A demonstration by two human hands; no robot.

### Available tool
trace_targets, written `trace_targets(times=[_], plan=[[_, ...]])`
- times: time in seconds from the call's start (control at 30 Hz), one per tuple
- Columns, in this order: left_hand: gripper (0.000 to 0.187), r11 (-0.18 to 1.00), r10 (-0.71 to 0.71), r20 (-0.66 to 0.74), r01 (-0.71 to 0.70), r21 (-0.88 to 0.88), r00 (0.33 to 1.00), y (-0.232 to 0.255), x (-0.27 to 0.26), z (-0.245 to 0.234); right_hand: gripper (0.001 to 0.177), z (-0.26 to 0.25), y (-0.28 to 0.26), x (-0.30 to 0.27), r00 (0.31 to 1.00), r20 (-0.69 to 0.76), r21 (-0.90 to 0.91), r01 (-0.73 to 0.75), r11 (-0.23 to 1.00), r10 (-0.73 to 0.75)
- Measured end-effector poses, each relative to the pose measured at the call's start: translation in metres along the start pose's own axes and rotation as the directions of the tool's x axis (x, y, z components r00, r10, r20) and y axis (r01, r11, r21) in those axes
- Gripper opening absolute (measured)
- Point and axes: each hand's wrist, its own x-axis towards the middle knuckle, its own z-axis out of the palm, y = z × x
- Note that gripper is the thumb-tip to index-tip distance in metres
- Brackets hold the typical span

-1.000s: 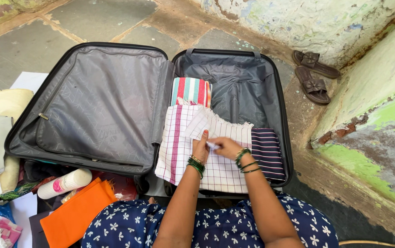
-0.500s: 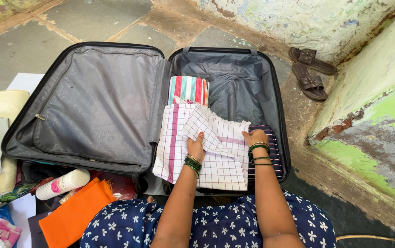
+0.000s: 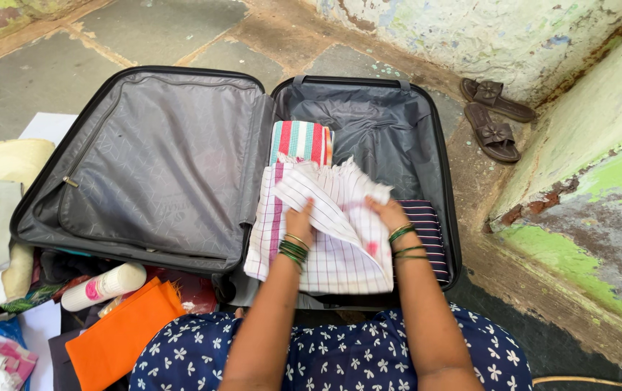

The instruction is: The person folds various pieces of cloth and places them into an open suitcase. They handle striped, checkered, and solid-colored fabrics, folding each one neatly before stacking them inside the luggage.

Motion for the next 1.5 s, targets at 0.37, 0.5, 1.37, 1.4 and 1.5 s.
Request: trace_targets(times=[0.37,0.5,1.37,1.4,1.5], plan=[[0.031,0.891,0.274,0.113,-0.208,-0.403,0.955,0.350,0.023,-0.033,0.014,-0.006,-0.255,-0.017,0.938,-0.203,0.600,0.346,0.721,-0.281],[0.035,0.824,0.343,-0.020,-0.311,-0.474,0.939,0.373,-0.030,-0.019,0.022,0.022,-0.283,-0.085,0.875,-0.385,0.529,0.471,0.706,-0.294],[0.021,0.665,0.272,-0.311,0.056,0.745,0.911,0.300,-0.120,-0.119,0.049,-0.090,-0.102,-0.101,0.633,-0.762,0.102,0.326,0.940,-0.137],[0.024,0.503,0.262,-0.331,0.165,0.849,0.906,0.298,-0.128,-0.124,0.049,-0.093,-0.089,-0.112,0.566,-0.803,-0.023,0.285,0.958,-0.188],[0.024,0.708,-0.003,-0.285,0.203,0.676,0.959,0.266,-0.134,-0.165,0.056,-0.104,-0.045,-0.133,0.390,-0.888,-0.232,0.074,0.970,-0.242]])
